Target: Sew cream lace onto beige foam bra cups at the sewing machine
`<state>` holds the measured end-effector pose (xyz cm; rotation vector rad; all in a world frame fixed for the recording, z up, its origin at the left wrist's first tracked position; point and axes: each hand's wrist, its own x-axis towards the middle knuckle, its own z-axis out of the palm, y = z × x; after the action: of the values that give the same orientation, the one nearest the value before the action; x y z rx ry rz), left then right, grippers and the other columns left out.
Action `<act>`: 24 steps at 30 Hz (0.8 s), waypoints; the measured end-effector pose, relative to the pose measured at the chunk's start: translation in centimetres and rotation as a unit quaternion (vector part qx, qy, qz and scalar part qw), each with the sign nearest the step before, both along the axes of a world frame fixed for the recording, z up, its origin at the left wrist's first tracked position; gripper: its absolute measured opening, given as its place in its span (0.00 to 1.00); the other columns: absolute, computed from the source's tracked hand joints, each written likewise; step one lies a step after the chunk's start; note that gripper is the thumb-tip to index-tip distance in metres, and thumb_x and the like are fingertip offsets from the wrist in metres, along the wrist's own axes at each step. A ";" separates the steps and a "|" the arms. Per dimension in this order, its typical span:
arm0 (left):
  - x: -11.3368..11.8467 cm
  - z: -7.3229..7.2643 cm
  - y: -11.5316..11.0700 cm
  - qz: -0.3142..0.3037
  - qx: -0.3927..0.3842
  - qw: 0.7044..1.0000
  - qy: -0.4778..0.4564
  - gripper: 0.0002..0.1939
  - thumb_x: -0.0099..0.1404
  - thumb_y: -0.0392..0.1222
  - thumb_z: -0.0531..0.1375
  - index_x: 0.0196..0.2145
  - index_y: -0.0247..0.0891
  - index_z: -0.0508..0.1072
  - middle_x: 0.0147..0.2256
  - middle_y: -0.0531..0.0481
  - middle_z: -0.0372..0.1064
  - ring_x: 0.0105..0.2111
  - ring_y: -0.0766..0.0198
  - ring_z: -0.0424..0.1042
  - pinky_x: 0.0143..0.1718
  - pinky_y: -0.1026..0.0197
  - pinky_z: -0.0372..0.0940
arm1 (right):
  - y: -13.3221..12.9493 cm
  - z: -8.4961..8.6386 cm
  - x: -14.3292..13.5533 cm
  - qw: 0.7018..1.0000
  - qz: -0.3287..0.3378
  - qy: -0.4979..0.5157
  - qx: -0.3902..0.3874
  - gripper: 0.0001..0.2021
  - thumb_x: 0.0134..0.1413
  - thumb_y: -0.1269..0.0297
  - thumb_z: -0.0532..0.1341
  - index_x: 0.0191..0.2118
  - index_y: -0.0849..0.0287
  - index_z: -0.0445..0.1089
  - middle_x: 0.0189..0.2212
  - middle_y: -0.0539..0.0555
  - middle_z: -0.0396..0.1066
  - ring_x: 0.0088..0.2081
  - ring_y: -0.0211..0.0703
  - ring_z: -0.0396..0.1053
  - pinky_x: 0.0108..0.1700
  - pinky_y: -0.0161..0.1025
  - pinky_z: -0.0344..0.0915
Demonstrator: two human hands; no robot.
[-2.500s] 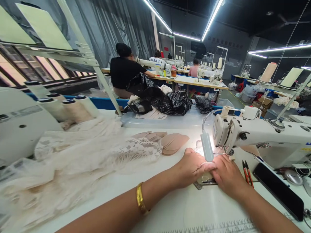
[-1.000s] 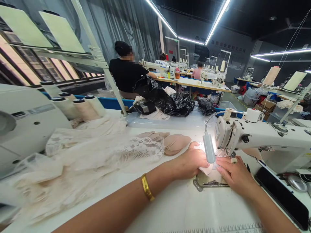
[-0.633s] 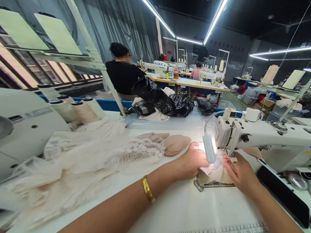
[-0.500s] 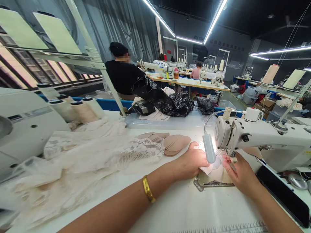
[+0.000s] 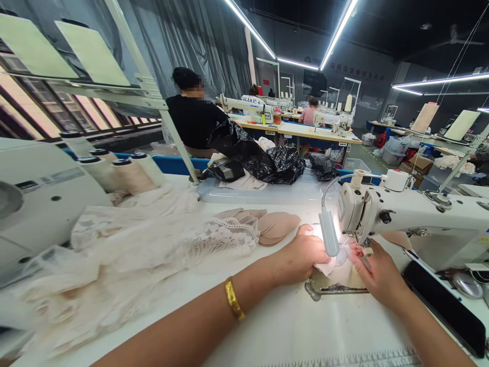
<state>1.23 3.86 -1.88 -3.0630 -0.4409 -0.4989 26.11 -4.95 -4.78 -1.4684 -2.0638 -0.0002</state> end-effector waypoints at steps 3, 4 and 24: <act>0.0 -0.1 0.0 0.007 -0.007 1.000 0.004 0.16 0.53 0.22 0.60 0.34 0.42 0.74 0.32 0.54 0.75 0.37 0.59 0.70 0.41 0.54 0.49 | 0.0 0.0 0.0 1.000 0.007 -0.003 0.013 0.13 0.74 0.58 0.51 0.49 0.56 0.72 0.45 0.62 0.76 0.47 0.59 0.74 0.47 0.55 0.73; 0.0 -0.1 0.1 0.007 -0.009 1.000 0.005 0.17 0.52 0.22 0.60 0.34 0.42 0.74 0.32 0.55 0.75 0.37 0.59 0.70 0.41 0.54 0.48 | 0.0 0.0 0.0 1.000 0.007 -0.003 0.018 0.13 0.74 0.58 0.51 0.49 0.56 0.72 0.45 0.62 0.76 0.47 0.59 0.74 0.46 0.54 0.73; -0.2 -0.7 0.3 0.007 -0.017 1.000 -0.011 0.19 0.50 0.21 0.59 0.35 0.42 0.75 0.36 0.54 0.78 0.39 0.57 0.71 0.43 0.53 0.48 | -0.2 0.2 0.2 0.999 0.006 0.012 0.041 0.14 0.74 0.57 0.52 0.45 0.58 0.73 0.41 0.63 0.77 0.43 0.57 0.77 0.36 0.48 0.78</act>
<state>1.04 4.15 -2.62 -3.0867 -0.4764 -0.5298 26.31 -5.13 -4.53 -1.3998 -2.0295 -0.0611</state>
